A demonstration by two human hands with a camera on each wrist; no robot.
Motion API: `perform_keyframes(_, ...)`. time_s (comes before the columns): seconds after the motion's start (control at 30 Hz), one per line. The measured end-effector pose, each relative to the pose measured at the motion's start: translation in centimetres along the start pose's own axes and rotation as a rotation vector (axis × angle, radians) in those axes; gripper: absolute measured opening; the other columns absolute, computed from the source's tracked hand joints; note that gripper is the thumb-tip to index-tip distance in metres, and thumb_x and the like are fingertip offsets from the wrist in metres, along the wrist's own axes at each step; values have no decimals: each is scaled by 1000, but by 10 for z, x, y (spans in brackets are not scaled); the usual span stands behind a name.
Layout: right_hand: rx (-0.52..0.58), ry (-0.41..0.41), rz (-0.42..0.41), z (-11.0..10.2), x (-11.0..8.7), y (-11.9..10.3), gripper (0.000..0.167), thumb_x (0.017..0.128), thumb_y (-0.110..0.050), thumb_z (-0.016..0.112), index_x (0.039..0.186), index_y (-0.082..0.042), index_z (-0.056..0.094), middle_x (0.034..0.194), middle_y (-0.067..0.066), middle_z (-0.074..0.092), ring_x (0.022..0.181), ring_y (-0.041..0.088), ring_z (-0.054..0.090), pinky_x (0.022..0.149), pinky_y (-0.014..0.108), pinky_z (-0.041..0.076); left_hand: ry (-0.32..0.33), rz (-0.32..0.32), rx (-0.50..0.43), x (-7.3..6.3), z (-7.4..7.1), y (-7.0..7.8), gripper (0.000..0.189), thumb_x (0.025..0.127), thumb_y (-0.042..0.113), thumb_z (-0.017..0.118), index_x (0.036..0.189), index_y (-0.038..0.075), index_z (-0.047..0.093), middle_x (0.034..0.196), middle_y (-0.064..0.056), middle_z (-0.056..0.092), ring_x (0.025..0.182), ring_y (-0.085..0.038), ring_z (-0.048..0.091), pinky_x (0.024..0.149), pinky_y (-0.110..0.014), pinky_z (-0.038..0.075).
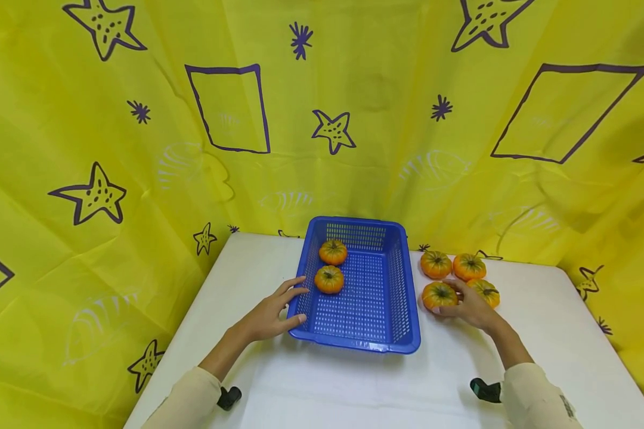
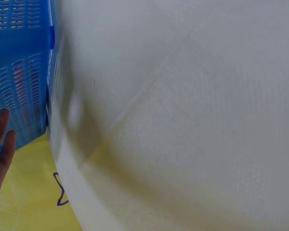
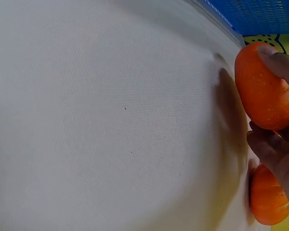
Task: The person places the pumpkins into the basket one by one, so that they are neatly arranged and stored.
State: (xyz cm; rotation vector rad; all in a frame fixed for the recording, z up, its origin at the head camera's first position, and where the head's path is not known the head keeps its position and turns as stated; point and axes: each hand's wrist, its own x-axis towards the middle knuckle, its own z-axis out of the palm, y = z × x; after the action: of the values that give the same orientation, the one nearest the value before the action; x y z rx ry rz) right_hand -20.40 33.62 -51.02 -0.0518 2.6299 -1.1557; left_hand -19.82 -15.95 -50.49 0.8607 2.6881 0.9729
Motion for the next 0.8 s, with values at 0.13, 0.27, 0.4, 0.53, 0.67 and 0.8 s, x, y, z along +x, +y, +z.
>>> perform_keyframes(0.13, 8, 24, -24, -4, -4, -4, 90, 86, -37, 78, 152, 4, 33, 144, 34, 42, 120, 47, 49, 100, 61, 47, -1, 2, -5, 1, 0, 0, 63, 96, 47, 61, 149, 17, 47, 166, 5, 23, 144, -36, 42, 100, -54, 53)
perform_keyframes(0.27, 2, 67, -63, -9, -8, -9, 86, 86, -35, 78, 150, 4, 36, 145, 37, 42, 123, 50, 47, 102, 67, 41, -1, 2, -7, 1, 0, 0, 63, 96, 48, 61, 149, 18, 47, 166, 5, 23, 143, -36, 42, 100, -54, 53)
perform_keyframes(0.4, 8, 102, -113, -15, -11, -12, 81, 88, -30, 77, 150, 5, 37, 145, 38, 42, 129, 54, 43, 105, 71, 36, 3, -4, -5, 0, 0, 0, 63, 95, 48, 61, 149, 18, 47, 166, 5, 23, 144, -36, 42, 100, -54, 53)
perform_keyframes(0.53, -3, 105, -105, -22, -14, -18, 82, 91, -33, 73, 154, 2, 33, 146, 39, 39, 127, 53, 45, 102, 66, 44, 0, -8, -3, 0, 0, 0, 64, 95, 48, 61, 149, 18, 47, 166, 5, 22, 144, -36, 42, 100, -54, 53)
perform_keyframes(0.67, -17, 120, -109, -28, -15, -25, 83, 92, -35, 73, 155, 0, 32, 140, 39, 44, 117, 47, 52, 87, 42, 55, 2, -8, -8, 0, -1, 1, 64, 95, 48, 62, 149, 17, 48, 166, 5, 23, 144, -36, 42, 100, -54, 53)
perform_keyframes(0.8, -4, 124, -119, -33, -15, -32, 82, 92, -35, 73, 155, -2, 33, 140, 37, 46, 116, 46, 55, 82, 29, 53, 3, -5, -7, 0, -1, 1, 63, 95, 48, 61, 149, 17, 48, 166, 5, 23, 144, -36, 42, 100, -54, 53)
